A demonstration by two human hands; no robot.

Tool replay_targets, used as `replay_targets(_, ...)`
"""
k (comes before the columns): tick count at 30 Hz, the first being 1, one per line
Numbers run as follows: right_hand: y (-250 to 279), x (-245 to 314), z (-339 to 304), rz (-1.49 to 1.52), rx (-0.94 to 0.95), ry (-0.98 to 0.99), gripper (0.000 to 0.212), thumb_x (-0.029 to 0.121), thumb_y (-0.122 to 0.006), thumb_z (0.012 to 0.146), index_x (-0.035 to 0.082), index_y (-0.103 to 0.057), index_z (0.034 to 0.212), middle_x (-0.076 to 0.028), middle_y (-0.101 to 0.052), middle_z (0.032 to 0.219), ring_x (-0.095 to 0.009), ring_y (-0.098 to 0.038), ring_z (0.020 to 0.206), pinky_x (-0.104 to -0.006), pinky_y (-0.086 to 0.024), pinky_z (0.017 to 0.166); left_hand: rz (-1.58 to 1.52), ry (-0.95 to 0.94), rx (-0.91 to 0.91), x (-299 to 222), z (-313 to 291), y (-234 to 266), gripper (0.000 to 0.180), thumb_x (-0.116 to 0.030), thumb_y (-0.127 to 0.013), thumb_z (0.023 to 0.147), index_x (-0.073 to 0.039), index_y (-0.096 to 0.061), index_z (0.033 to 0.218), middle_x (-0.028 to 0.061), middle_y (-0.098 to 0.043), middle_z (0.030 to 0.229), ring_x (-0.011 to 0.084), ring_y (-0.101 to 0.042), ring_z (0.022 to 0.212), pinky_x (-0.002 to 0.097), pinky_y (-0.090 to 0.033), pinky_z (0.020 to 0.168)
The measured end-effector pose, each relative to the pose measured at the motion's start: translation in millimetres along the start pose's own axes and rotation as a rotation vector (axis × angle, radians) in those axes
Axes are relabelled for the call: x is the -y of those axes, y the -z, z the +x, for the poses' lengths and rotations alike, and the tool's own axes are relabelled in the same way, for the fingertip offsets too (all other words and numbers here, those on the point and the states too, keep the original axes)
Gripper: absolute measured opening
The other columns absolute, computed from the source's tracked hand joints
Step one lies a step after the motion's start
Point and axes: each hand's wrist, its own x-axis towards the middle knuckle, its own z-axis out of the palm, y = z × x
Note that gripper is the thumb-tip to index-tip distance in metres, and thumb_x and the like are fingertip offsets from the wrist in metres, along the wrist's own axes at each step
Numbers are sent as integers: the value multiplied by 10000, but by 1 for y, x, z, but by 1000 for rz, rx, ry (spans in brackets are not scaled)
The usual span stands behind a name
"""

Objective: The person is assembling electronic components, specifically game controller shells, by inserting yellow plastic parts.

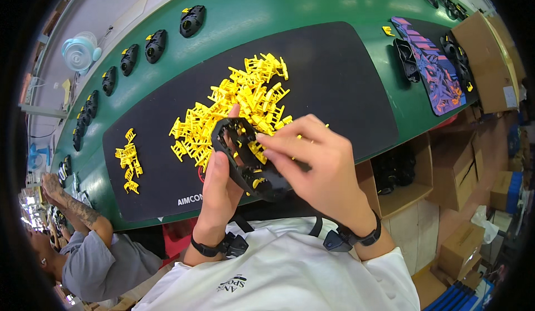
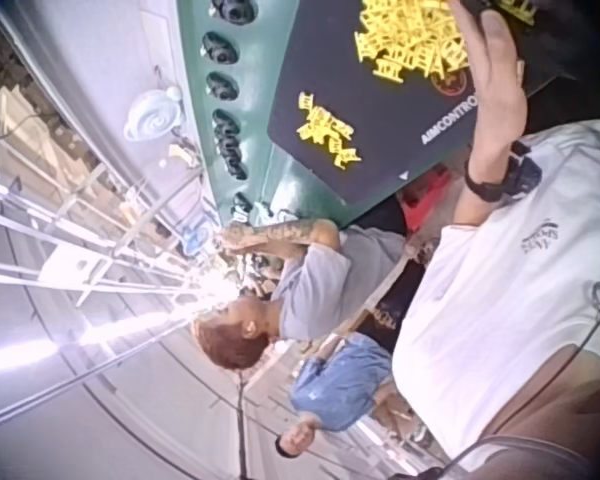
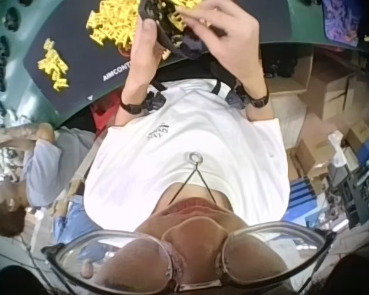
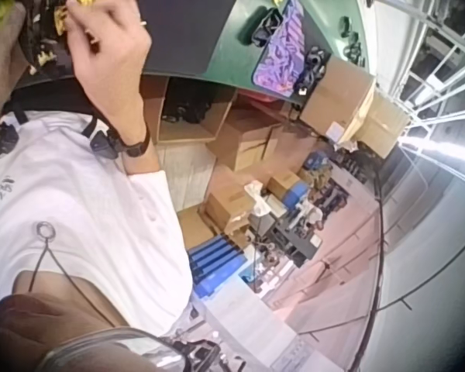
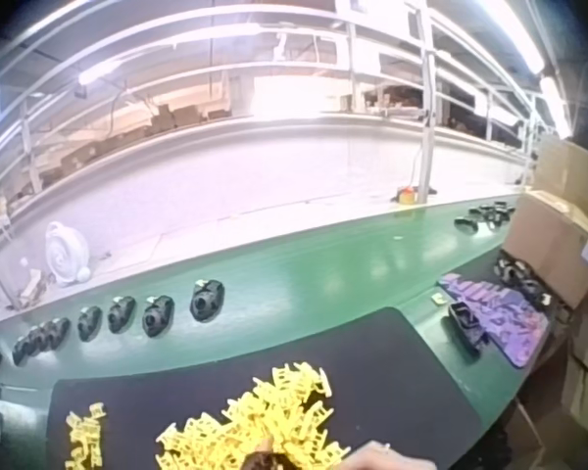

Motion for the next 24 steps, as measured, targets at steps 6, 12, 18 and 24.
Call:
replay_targets(6,8,-15,8,557,193,-322,125,11,-670,907,20,-665,1032,26,-494,878,-38,-433,731,-200,-370,618,-113,148,2,-20,-2,-15,742,-565,-267,1051,-119,-93,1619,115,-511,1403,201,-561,1241,356,-523,973)
replay_targets(12,7,-18,6,826,326,-508,58,26,-677,914,36,-649,964,81,-386,710,-20,-344,663,-198,-326,611,-82,107,-25,-13,2,-18,753,-588,-242,1048,-89,-163,1606,86,-540,1346,133,-604,1116,228,-546,743)
replay_targets(18,1,-22,2,809,335,-505,87,47,-717,896,41,-646,945,92,-393,736,-11,-333,663,-196,-318,605,-20,137,40,-17,2,-7,731,-566,-243,1057,-80,-185,1600,81,-527,1375,120,-602,1100,230,-545,750)
replay_targets(24,5,-2,-7,147,129,57,331,163,-835,752,44,-662,1007,-55,-594,977,-233,-602,958,-357,-513,787,-789,294,326,-15,-1,18,692,-575,-295,1058,-85,-333,1545,101,-555,1336,165,-562,1199,317,-502,936)
